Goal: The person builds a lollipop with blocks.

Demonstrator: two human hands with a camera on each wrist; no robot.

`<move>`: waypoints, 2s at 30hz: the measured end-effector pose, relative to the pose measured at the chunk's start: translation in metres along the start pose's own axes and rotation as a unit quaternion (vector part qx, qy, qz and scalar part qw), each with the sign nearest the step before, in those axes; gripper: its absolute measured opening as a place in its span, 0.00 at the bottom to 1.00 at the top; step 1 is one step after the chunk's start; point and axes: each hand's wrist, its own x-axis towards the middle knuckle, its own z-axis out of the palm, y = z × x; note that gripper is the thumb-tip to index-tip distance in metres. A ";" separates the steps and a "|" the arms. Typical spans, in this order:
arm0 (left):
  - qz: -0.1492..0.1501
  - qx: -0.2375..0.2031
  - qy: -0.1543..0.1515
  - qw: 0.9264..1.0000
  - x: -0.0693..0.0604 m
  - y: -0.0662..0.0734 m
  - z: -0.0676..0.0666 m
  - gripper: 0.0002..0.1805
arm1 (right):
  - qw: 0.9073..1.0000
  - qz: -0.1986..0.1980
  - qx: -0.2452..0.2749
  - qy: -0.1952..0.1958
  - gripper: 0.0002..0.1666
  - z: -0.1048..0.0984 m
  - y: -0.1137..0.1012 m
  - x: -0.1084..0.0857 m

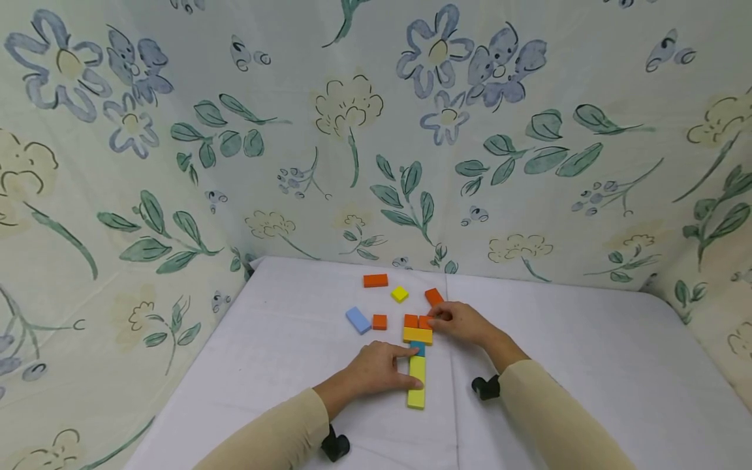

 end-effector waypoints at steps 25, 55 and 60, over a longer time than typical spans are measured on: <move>-0.004 -0.001 0.007 1.000 -0.002 0.002 0.000 0.39 | 1.000 0.001 0.003 0.008 0.14 0.003 0.001 0.000; -0.008 -0.005 0.000 1.000 -0.001 0.002 -0.001 0.39 | 0.998 0.002 0.020 0.059 0.11 -0.009 0.008 0.006; -0.008 -0.003 0.001 1.000 0.000 0.002 0.000 0.39 | 0.996 0.032 0.033 0.082 0.13 -0.015 0.009 0.010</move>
